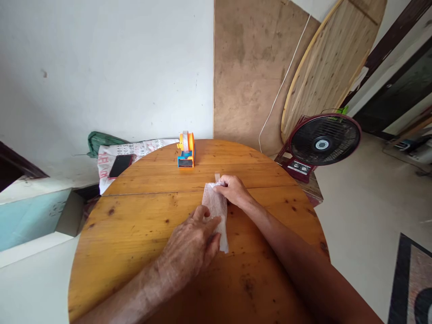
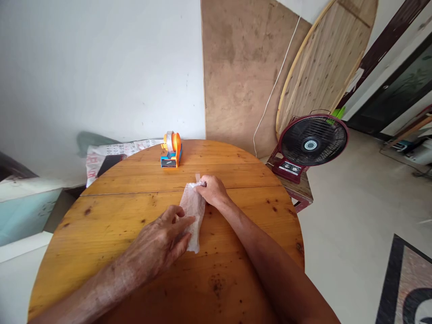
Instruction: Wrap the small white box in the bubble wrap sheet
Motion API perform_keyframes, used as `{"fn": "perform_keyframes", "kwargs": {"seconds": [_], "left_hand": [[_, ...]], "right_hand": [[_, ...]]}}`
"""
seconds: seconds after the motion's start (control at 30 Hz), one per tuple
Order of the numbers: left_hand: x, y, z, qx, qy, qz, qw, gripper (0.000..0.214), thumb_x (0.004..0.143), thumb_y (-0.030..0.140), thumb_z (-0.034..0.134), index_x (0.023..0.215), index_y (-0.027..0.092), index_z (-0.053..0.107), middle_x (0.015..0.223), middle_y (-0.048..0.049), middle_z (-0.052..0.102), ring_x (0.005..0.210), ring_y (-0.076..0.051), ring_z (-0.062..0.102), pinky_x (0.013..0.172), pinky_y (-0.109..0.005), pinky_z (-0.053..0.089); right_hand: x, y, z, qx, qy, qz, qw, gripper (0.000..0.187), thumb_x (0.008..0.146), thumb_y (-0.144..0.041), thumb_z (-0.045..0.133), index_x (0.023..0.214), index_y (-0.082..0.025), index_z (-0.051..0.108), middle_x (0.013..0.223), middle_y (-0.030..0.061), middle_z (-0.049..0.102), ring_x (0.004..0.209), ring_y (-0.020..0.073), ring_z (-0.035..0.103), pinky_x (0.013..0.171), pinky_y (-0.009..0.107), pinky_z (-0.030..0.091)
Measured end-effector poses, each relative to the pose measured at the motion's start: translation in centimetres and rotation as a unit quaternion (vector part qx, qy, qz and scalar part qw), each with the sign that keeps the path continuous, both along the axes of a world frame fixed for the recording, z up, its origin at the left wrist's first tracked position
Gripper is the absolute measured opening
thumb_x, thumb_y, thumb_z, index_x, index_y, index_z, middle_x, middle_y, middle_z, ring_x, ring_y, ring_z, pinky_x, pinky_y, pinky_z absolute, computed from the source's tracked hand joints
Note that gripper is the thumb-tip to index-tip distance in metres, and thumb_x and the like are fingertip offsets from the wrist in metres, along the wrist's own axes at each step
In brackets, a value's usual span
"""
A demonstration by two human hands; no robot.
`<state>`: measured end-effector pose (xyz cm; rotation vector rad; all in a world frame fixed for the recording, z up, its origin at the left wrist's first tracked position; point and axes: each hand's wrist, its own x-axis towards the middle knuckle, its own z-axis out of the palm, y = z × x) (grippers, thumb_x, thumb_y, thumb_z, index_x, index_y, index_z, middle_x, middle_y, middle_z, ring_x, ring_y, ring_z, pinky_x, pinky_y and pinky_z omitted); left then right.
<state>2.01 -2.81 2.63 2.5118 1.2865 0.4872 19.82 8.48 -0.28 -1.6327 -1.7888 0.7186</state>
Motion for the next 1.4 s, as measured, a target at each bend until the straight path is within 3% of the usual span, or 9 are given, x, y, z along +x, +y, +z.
{"fn": "perform_keyframes", "kwargs": {"seconds": [0.17,0.27,0.47,0.63,0.77,0.9,1.03,1.2,1.4], "left_hand": [[0.0,-0.3,1.3,0.003,0.085,0.023,0.996,0.033,0.087,0.026,0.045,0.115,0.027,0.064,0.101,-0.0106,0.059,0.089,-0.027,0.063,0.072,-0.039,0.053],[0.0,-0.3,1.9,-0.029,0.138,0.030,0.990,0.037,0.091,0.031,0.041,0.123,0.030,0.059,0.090,-0.0081,0.066,0.079,-0.027,0.067,0.069,-0.040,0.053],[0.1,0.0,1.8,-0.087,0.149,0.019,0.985,0.040,0.094,0.035,0.036,0.130,0.029,0.053,0.086,-0.0069,0.073,0.077,-0.029,0.070,0.064,-0.036,0.050],[-0.1,0.1,1.1,-0.091,0.120,0.023,0.988,0.038,0.093,0.036,0.038,0.126,0.027,0.055,0.089,-0.0077,0.074,0.080,-0.028,0.070,0.065,-0.033,0.048],[0.0,0.1,1.0,-0.092,0.118,0.027,0.988,0.036,0.092,0.035,0.039,0.123,0.027,0.057,0.088,-0.0077,0.074,0.079,-0.028,0.071,0.064,-0.033,0.048],[0.1,0.1,1.8,-0.095,0.121,0.033,0.988,0.041,0.091,0.034,0.041,0.129,0.027,0.055,0.090,-0.0097,0.074,0.083,-0.031,0.070,0.067,-0.036,0.048],[0.3,-0.1,2.6,-0.097,0.118,0.039,0.988,0.036,0.091,0.033,0.041,0.120,0.026,0.061,0.090,-0.0109,0.074,0.086,-0.033,0.070,0.069,-0.038,0.048],[0.2,-0.7,2.1,-0.073,0.093,0.050,0.992,0.035,0.093,0.035,0.039,0.120,0.026,0.060,0.090,-0.0098,0.074,0.087,-0.030,0.070,0.070,-0.035,0.047],[-0.1,-1.4,1.1,-0.092,0.064,0.124,0.986,0.036,0.092,0.040,0.042,0.121,0.023,0.052,0.081,-0.0063,0.072,0.081,-0.027,0.070,0.068,-0.031,0.044]], "right_hand": [[-0.2,0.0,-0.3,0.018,0.081,0.022,0.996,0.021,0.069,-0.034,0.060,0.061,-0.019,0.049,0.055,-0.0077,0.040,0.054,0.0089,0.038,0.051,0.022,0.028],[-0.5,-0.4,0.0,-0.014,0.179,0.015,0.984,0.020,0.066,-0.034,0.062,0.062,-0.019,0.050,0.054,-0.0082,0.039,0.052,0.0084,0.035,0.049,0.022,0.026],[-1.0,-0.7,0.6,-0.122,0.373,0.008,0.920,0.025,0.056,-0.032,0.070,0.062,-0.019,0.049,0.054,-0.0078,0.047,0.051,0.0087,0.041,0.051,0.022,0.031],[-0.8,-0.7,0.9,-0.161,0.421,0.041,0.892,0.025,0.056,-0.030,0.073,0.067,-0.018,0.054,0.060,-0.0045,0.056,0.054,0.0100,0.049,0.053,0.022,0.036],[-0.1,-1.0,2.0,-0.173,0.379,0.085,0.905,0.028,0.061,-0.033,0.073,0.082,-0.017,0.060,0.074,-0.0002,0.063,0.064,0.0129,0.056,0.060,0.024,0.043],[-0.2,-2.0,4.5,-0.168,0.320,0.110,0.926,0.021,0.065,-0.030,0.070,0.073,-0.018,0.055,0.066,-0.0034,0.055,0.059,0.0101,0.052,0.054,0.021,0.038],[-1.0,-3.4,6.5,-0.160,0.273,0.128,0.940,0.017,0.067,-0.029,0.066,0.071,-0.019,0.053,0.064,-0.0038,0.052,0.057,0.0105,0.050,0.052,0.022,0.038],[-1.4,-4.9,6.6,-0.131,0.264,0.117,0.948,0.021,0.067,-0.032,0.065,0.077,-0.019,0.052,0.066,-0.0044,0.052,0.058,0.0104,0.049,0.053,0.022,0.037],[-1.8,-6.3,6.2,-0.069,0.251,0.128,0.957,0.021,0.070,-0.035,0.062,0.075,-0.019,0.049,0.063,-0.0058,0.047,0.057,0.0091,0.044,0.053,0.020,0.032]]}}
